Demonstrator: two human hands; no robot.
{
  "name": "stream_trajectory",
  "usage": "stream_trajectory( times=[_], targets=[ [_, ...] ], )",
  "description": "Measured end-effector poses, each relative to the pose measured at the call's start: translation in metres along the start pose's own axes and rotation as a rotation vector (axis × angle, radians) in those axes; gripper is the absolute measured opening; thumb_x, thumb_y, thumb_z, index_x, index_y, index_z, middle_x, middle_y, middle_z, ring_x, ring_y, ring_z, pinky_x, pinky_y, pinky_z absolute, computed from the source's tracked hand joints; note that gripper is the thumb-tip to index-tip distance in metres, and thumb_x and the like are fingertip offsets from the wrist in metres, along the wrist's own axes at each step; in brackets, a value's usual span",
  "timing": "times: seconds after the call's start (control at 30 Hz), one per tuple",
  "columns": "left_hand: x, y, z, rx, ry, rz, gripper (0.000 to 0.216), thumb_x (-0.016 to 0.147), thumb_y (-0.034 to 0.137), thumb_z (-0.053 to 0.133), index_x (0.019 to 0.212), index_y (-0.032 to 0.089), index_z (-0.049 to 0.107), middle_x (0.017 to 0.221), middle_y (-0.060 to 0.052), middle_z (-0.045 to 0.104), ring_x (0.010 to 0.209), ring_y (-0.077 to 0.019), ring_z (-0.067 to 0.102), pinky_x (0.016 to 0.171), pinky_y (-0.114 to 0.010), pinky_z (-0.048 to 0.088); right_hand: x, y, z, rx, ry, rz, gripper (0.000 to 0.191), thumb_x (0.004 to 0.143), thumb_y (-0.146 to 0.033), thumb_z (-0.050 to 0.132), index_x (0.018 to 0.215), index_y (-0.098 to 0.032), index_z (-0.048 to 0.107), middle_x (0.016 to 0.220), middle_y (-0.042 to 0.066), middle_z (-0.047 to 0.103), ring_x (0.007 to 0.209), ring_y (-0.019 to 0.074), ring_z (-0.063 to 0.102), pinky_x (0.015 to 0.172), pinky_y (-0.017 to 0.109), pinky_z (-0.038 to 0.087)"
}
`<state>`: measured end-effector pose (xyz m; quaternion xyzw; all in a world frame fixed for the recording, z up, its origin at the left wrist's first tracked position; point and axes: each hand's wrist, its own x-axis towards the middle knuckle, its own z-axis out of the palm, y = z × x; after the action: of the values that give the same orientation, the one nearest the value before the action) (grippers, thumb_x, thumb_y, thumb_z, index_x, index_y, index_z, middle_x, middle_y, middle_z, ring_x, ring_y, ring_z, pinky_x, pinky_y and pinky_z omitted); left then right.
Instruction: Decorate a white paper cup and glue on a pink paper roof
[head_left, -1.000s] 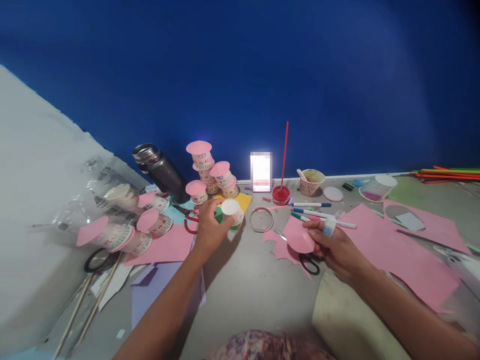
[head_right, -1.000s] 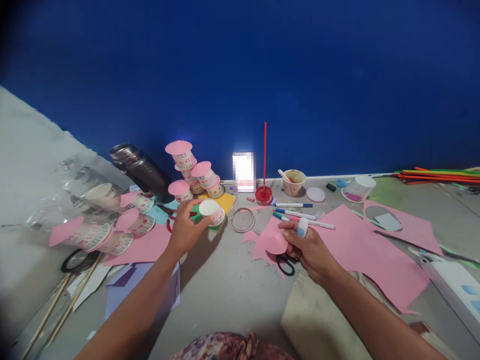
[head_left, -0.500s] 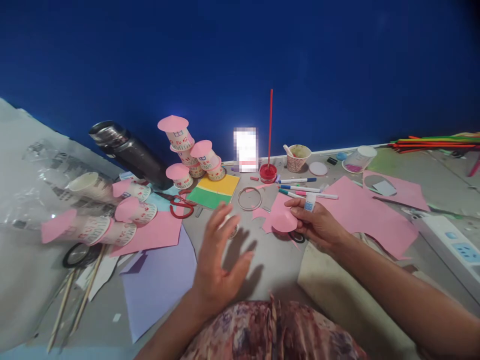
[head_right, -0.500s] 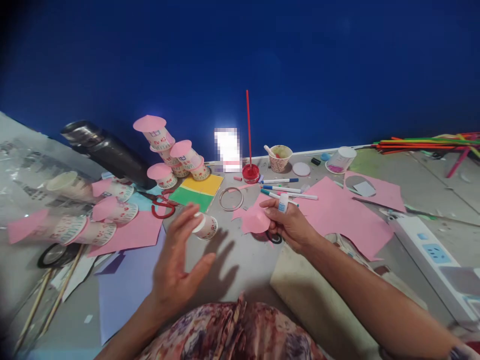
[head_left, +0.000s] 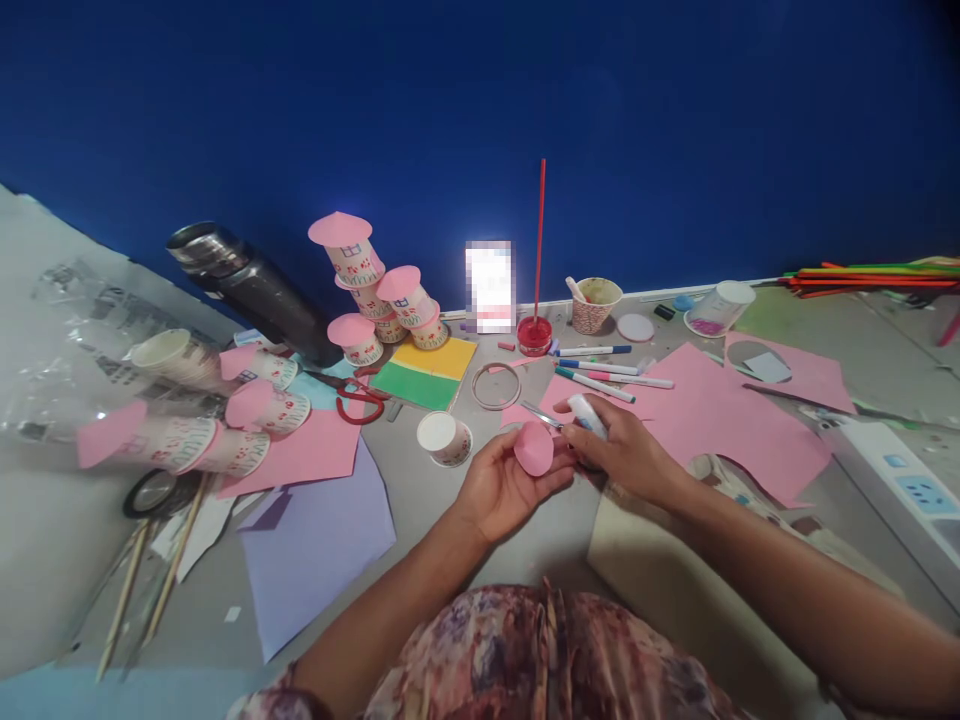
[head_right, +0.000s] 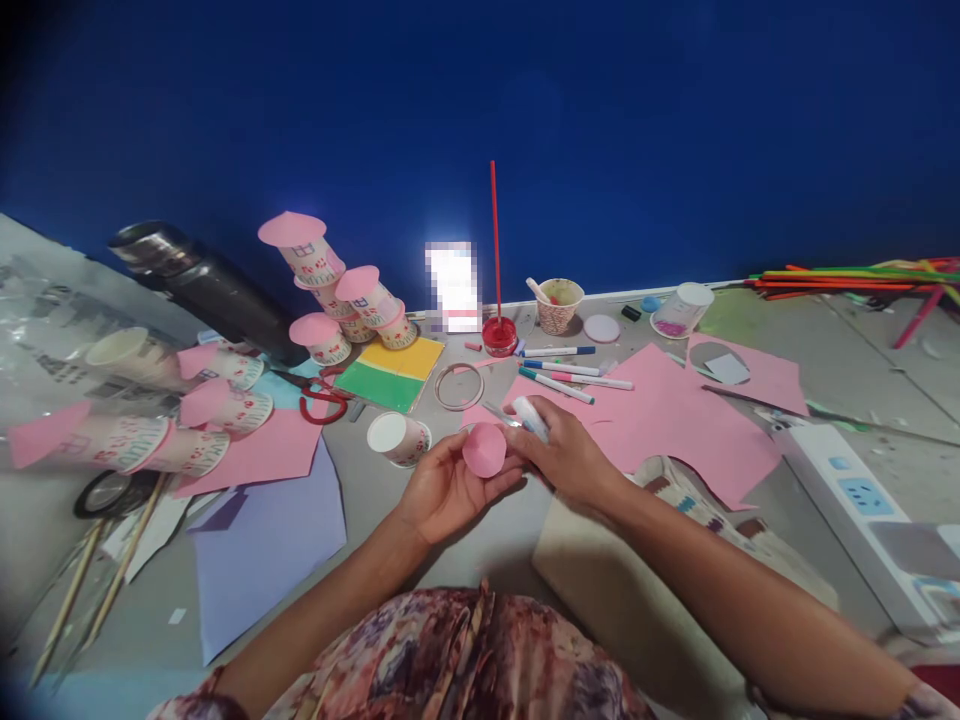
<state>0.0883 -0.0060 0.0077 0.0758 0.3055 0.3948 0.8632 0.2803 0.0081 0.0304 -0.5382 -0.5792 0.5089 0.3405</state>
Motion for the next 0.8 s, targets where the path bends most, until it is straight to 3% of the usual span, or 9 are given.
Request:
stream_trajectory(
  times=[0.1, 0.17, 0.27, 0.37, 0.53, 0.8],
  targets=[
    [-0.001, 0.004, 0.0, -0.065, -0.012, 0.023, 0.033, 0.1, 0.035, 0.057, 0.116, 0.011, 0.074, 0.116, -0.016, 0.08, 0.107, -0.0297, 0.076, 0.096, -0.045, 0.059, -0.003, 0.0, -0.001, -0.236, -0.009, -0.155, 0.037, 0.102, -0.051, 0.051, 0.115, -0.021, 0.067, 0.107, 0.009, 0.078, 0.096, 0.0243, 0.071, 0.084, 0.036, 0.054],
    [-0.001, 0.004, 0.0, -0.079, 0.013, 0.078, 0.031, 0.101, 0.034, 0.058, 0.118, 0.014, 0.074, 0.118, -0.013, 0.08, 0.107, -0.0273, 0.076, 0.096, -0.045, 0.059, -0.007, 0.002, 0.003, -0.361, -0.033, -0.201, 0.037, 0.105, -0.047, 0.044, 0.122, -0.021, 0.064, 0.112, 0.011, 0.079, 0.1, 0.0269, 0.074, 0.087, 0.038, 0.053],
    [0.0, -0.001, -0.002, -0.039, 0.058, 0.161, 0.028, 0.101, 0.03, 0.062, 0.121, 0.016, 0.075, 0.122, -0.01, 0.078, 0.108, -0.0216, 0.073, 0.095, -0.037, 0.059, -0.011, 0.008, 0.012, -0.562, -0.01, -0.228, 0.038, 0.102, -0.041, 0.05, 0.131, -0.02, 0.059, 0.118, 0.013, 0.079, 0.102, 0.0316, 0.077, 0.084, 0.04, 0.053],
    [0.002, -0.007, -0.004, 0.097, 0.047, 0.235, 0.03, 0.095, 0.034, 0.071, 0.119, 0.017, 0.078, 0.118, -0.008, 0.077, 0.106, -0.0189, 0.07, 0.091, -0.028, 0.057, -0.012, 0.011, 0.018, -0.686, 0.011, -0.268, 0.033, 0.103, -0.041, 0.051, 0.127, -0.02, 0.061, 0.114, 0.012, 0.081, 0.097, 0.0327, 0.079, 0.078, 0.039, 0.053],
    [0.002, -0.012, -0.007, 0.268, 0.038, 0.331, 0.035, 0.086, 0.044, 0.081, 0.111, 0.02, 0.083, 0.121, -0.011, 0.076, 0.113, -0.0247, 0.067, 0.092, -0.031, 0.056, -0.009, 0.011, 0.016, -0.783, 0.053, -0.36, 0.029, 0.105, -0.042, 0.051, 0.122, -0.023, 0.067, 0.108, 0.009, 0.083, 0.092, 0.03, 0.08, 0.073, 0.035, 0.05],
    [0.0, -0.011, -0.003, 0.402, 0.054, 0.337, 0.044, 0.088, 0.056, 0.076, 0.117, 0.024, 0.08, 0.127, -0.011, 0.074, 0.117, -0.0269, 0.066, 0.094, -0.033, 0.055, -0.007, 0.016, 0.014, -0.867, 0.04, -0.468, 0.027, 0.106, -0.038, 0.054, 0.118, -0.021, 0.07, 0.106, 0.008, 0.083, 0.091, 0.0247, 0.078, 0.07, 0.031, 0.043]
  ],
)
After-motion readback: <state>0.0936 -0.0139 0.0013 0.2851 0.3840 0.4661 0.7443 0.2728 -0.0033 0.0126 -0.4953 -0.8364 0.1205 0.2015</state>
